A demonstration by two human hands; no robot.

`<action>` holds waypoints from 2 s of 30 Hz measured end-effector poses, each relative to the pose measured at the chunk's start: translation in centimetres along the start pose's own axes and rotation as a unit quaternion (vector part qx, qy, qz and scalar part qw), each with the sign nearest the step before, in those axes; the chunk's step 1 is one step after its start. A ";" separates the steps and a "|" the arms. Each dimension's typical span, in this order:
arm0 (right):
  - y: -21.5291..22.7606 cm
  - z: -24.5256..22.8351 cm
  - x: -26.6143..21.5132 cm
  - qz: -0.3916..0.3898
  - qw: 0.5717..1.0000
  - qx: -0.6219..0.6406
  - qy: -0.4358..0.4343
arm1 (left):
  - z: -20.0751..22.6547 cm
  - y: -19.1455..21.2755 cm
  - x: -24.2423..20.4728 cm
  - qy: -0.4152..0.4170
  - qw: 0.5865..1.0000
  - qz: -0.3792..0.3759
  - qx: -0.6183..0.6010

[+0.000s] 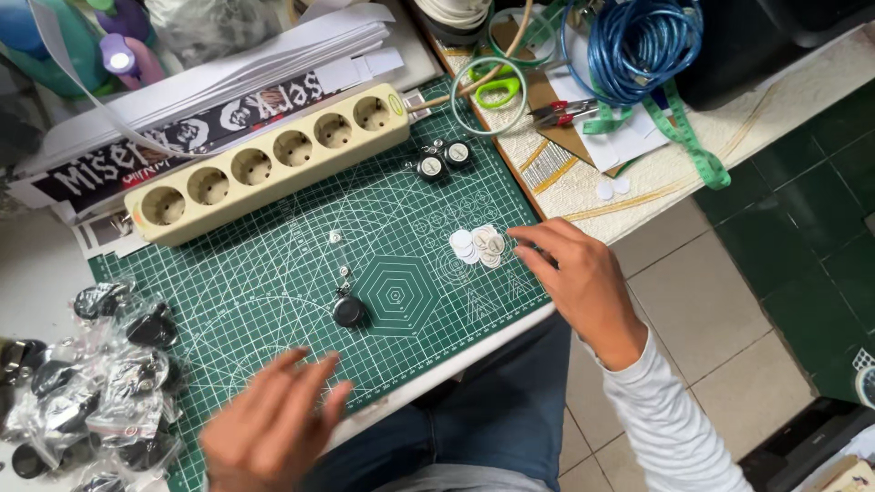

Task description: The person unpacks small black keychain components from plastic bags and places them on a green cutting mat. They then peel circular white stickers and affix them to the keychain bodies, repeating the process for several units.

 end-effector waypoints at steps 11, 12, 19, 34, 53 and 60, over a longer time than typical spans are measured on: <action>-1.6 -1.1 1.6 -0.039 0.999 -0.026 -0.016 | 1.1 -1.5 -0.8 0.037 0.998 0.054 -0.008; -1.6 -1.1 1.8 -0.040 0.999 -0.031 -0.014 | 1.1 -1.6 -0.7 0.025 0.998 0.051 -0.007; -1.1 -3.0 1.6 0.024 0.995 -0.057 0.081 | 1.3 -2.2 -1.4 0.003 0.999 0.050 0.005; -2.4 -4.6 1.5 -0.012 0.988 -0.092 0.121 | 1.3 -2.1 -1.9 0.006 0.998 0.065 0.008; -4.8 1.7 -1.6 -0.064 0.901 0.391 -0.176 | 1.7 -1.2 -1.0 0.007 0.998 0.067 -0.019; -5.8 -2.2 -4.4 -0.092 0.881 0.425 -0.189 | 3.4 0.2 0.3 0.150 0.951 0.119 -0.242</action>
Point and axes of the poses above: each hand's wrist, its own x-axis towards the middle knuckle, its own y-axis out of the back of the hand, z = x × y, the point moved 8 cm from there along x, towards the middle knuckle, and after that the axes turned 9 degrees about -x, right-handed, at the moved point
